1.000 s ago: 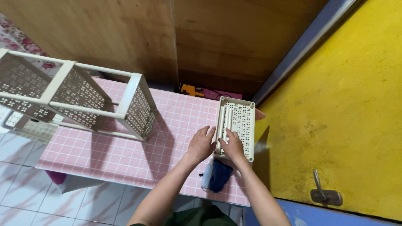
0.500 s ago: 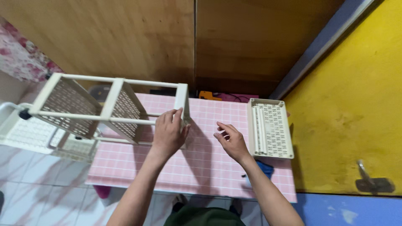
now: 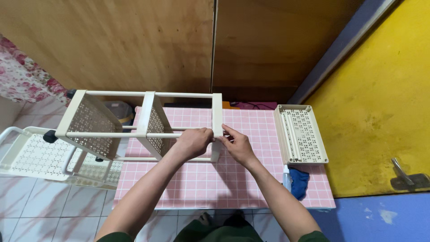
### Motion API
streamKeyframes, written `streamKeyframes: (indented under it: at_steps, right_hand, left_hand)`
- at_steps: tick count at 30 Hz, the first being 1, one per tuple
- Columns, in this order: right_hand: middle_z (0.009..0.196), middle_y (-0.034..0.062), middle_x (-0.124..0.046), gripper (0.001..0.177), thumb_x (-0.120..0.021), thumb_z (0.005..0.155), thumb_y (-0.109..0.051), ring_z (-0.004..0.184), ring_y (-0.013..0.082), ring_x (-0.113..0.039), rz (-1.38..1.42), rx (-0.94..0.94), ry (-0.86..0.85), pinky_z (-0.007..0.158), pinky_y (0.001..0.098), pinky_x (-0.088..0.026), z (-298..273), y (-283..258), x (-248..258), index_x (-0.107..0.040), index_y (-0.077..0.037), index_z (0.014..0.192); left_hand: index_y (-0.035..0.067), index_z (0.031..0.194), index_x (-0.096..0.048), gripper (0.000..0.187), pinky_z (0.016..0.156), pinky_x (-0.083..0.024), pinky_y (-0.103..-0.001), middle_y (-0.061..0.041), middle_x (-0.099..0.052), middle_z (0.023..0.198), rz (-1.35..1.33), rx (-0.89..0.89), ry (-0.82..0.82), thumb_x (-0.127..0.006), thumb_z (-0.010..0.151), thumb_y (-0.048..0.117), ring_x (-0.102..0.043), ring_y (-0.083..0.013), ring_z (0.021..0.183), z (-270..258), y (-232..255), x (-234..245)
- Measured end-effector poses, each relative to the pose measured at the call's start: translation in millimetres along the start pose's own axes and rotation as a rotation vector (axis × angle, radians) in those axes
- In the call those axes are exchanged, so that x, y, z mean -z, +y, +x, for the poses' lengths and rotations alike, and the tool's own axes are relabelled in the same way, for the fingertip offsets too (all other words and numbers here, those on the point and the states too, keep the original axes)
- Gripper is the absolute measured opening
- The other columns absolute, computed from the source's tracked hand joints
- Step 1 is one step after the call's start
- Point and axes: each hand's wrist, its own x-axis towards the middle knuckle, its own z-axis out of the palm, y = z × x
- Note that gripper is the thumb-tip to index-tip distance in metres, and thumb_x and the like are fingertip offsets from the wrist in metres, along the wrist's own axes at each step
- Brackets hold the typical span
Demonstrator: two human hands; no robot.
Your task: The person disassembles a white plastic rolling shelf unit on a pink checkered table. They remove the top tray, then systematically detach and remove the horizontal support rods and side panels, placing the components into a separate tray.
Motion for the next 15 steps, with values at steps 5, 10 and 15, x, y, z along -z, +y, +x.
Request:
streamKeyframes:
  at_steps: [5,10,15]
  right_hand:
    - [0.109,0.0087,-0.078,0.052,-0.072,0.094,-0.018,0.089,0.0131,-0.074,-0.008,0.010,0.045,0.082,0.0285,-0.063,1,8,-7,-0.057,-0.005,0.142]
    - [0.110,0.0101,-0.078,0.049,-0.071,0.095,-0.017,0.094,0.0137,-0.075,-0.047,0.016,0.058,0.086,0.0276,-0.063,2,14,-9,-0.058,-0.004,0.141]
    - [0.111,0.0110,-0.078,0.049,-0.072,0.094,-0.015,0.095,0.0150,-0.076,-0.009,0.016,0.082,0.087,0.0285,-0.063,5,22,-9,-0.060,-0.003,0.140]
  left_hand:
    - [0.007,0.098,-0.058,0.025,0.062,-0.056,-0.048,-0.014,-0.072,0.084,0.010,-0.045,0.049,-0.056,0.101,0.031,-0.072,-0.0344,0.075,-2,-2,0]
    - [0.007,0.099,-0.058,0.029,0.056,-0.055,-0.048,-0.013,-0.072,0.080,0.015,-0.059,0.076,-0.055,0.102,0.036,-0.071,-0.0341,0.069,-2,-3,1]
    - [0.009,0.098,-0.058,0.034,0.052,-0.054,-0.046,-0.011,-0.072,0.077,0.022,-0.089,0.103,-0.056,0.102,0.042,-0.071,-0.0320,0.064,-1,-7,-2]
